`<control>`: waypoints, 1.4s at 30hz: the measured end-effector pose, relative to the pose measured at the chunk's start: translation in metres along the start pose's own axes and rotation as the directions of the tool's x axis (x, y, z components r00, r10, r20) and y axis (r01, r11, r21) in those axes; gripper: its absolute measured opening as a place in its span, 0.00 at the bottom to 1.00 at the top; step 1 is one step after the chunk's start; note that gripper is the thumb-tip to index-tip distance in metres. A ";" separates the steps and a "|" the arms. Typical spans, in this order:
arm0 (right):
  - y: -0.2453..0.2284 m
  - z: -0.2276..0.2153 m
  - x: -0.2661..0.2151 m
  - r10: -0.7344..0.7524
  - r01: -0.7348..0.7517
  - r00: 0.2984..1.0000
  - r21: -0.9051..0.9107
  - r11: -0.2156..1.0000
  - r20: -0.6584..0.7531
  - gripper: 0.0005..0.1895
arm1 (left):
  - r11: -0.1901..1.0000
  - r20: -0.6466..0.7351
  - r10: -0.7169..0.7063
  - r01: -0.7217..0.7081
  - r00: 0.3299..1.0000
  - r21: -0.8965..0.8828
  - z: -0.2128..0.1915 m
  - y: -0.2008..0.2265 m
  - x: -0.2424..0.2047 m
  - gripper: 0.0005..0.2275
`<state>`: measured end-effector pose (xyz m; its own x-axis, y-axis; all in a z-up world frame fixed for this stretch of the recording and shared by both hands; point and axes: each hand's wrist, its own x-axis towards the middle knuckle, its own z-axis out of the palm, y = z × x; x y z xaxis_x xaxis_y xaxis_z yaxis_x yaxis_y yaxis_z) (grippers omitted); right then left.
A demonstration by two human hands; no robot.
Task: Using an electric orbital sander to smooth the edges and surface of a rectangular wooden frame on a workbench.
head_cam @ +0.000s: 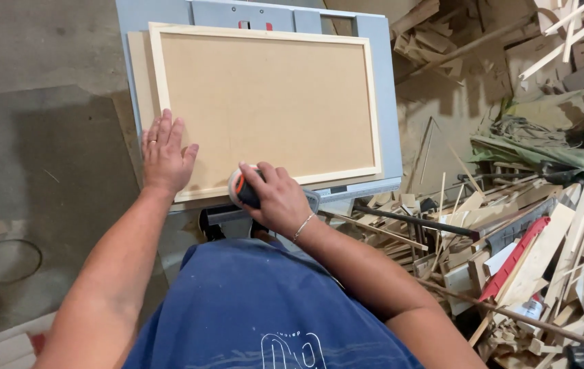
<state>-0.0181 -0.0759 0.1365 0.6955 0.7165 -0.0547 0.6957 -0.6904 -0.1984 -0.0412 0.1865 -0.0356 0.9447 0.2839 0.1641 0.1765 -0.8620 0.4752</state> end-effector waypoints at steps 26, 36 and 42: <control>0.102 -0.025 -0.044 0.084 -0.084 0.995 0.011 0.996 -0.059 0.42 | 0.971 -0.174 0.203 -0.175 0.964 0.161 -0.029 0.011 -0.008 0.22; 0.147 -0.049 -0.047 0.112 -0.112 0.994 -0.021 0.994 -0.010 0.27 | 0.927 -0.111 0.226 -0.178 0.968 0.331 -0.027 0.011 -0.009 0.23; 0.154 -0.053 -0.046 0.106 -0.106 0.994 -0.007 0.994 -0.025 0.22 | 0.866 -0.161 0.284 -0.180 0.945 0.467 -0.024 0.027 -0.018 0.23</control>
<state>0.0666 -0.2200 0.1603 0.7695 0.6366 -0.0511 0.6191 -0.7632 -0.1850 -0.0597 0.1686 -0.0046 0.8987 0.0914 0.4290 0.1114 -0.9935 -0.0218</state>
